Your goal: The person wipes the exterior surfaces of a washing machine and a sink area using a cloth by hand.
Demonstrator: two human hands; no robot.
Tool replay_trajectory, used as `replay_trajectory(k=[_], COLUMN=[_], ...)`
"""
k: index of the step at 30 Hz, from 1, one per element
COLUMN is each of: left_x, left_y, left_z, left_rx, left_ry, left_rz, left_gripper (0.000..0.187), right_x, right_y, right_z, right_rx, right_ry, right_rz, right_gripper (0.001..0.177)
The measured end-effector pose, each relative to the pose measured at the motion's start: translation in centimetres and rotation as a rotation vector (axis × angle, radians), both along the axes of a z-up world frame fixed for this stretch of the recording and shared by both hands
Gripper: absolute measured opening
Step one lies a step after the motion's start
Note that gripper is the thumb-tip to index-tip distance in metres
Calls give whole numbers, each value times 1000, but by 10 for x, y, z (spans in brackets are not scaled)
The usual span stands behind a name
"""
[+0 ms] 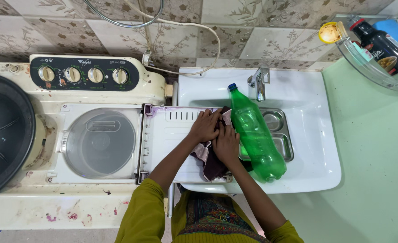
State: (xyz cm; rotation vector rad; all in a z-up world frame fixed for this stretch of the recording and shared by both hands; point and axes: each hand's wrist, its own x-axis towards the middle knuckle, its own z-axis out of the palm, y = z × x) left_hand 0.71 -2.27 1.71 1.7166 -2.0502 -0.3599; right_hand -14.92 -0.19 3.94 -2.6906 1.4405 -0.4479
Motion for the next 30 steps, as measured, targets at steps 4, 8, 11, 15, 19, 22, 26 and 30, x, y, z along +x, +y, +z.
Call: replay_trajectory(k=[4, 8, 11, 15, 19, 22, 26, 30], left_x=[-3, 1, 11, 18, 14, 2, -1, 4], left_y=[8, 21, 11, -12, -24, -33, -26, -22], left_z=[3, 12, 12, 8, 3, -8, -21, -12], left_rx=[-118, -141, -165, -145, 106, 39, -90, -138], left_ry=[-7, -44, -95, -111, 0, -12, -2, 38], left_rz=[105, 197, 143, 81, 132, 166, 163, 167], left_gripper=[65, 63, 59, 57, 57, 54, 47, 47], right_x=[-2, -3, 8, 10, 10, 7, -2, 1], right_y=[1, 26, 44, 51, 42, 43, 39, 29], right_z=[2, -8, -15, -5, 0, 0, 4, 9], right_rx=[32, 268, 438, 555, 558, 464, 337, 217], right_ry=[-19, -322, -540, -574, -559, -542, -254, -137], right_rz=[-8, 15, 75, 146, 117, 121, 139, 165], right_gripper=[73, 86, 93, 92, 90, 91, 89, 84])
